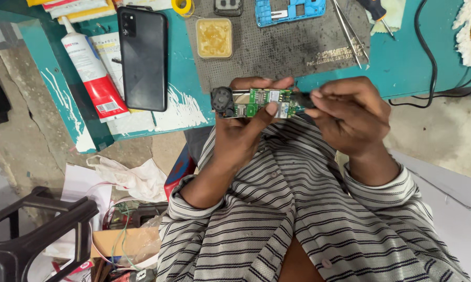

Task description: The person holds a phone motherboard at a repair workbench, pours liquid from a dark bottle onto the board, and scrubs it with a toothbrush. They then pick up a screwdriver and work on the board, turning it over and manipulating its small components.

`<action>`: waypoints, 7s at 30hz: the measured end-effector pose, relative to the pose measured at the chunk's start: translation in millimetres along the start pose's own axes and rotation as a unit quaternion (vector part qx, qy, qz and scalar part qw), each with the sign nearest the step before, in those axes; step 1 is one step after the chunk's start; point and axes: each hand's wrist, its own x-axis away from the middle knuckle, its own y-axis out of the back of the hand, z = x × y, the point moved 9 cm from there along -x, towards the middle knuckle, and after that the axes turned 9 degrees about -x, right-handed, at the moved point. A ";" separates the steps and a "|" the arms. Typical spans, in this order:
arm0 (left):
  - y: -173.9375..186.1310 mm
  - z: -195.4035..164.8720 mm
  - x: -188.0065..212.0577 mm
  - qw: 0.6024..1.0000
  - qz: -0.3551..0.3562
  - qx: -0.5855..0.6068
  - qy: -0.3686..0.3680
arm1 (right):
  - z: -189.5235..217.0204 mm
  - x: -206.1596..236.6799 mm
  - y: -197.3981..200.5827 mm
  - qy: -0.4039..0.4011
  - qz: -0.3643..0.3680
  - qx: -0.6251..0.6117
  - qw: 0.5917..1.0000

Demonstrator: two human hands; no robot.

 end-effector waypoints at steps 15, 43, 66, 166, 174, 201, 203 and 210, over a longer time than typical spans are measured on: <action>0.4 -11.9 4.0 0.989 -0.018 -0.102 -0.108 | -6.0 4.3 -4.0 -0.004 0.013 -0.006 1.000; -13.3 -2.8 13.2 0.954 -0.055 -0.195 -0.222 | 14.9 -5.0 -23.4 -0.082 -0.038 -0.009 0.996; -8.6 -0.8 -8.9 0.995 0.018 0.097 -0.017 | -7.9 -3.6 -0.3 -0.041 -0.037 -0.089 0.994; -19.9 -13.9 7.3 0.973 0.027 -0.222 -0.055 | 25.8 -33.9 6.5 -0.087 0.076 0.096 0.989; -21.9 -14.5 2.4 0.983 0.031 -0.169 -0.065 | 35.8 -33.5 12.7 -0.074 0.069 0.152 0.983; -16.1 -0.4 9.3 0.988 0.008 -0.127 -0.083 | -10.6 26.1 -27.3 -0.209 -0.057 -0.198 0.956; -17.4 -2.0 11.5 0.978 0.000 -0.181 -0.106 | -5.3 17.4 -24.5 -0.187 -0.044 -0.138 0.972; -15.2 -0.9 10.6 0.976 -0.024 -0.176 -0.122 | 0.1 7.5 -22.4 -0.190 -0.019 -0.103 0.976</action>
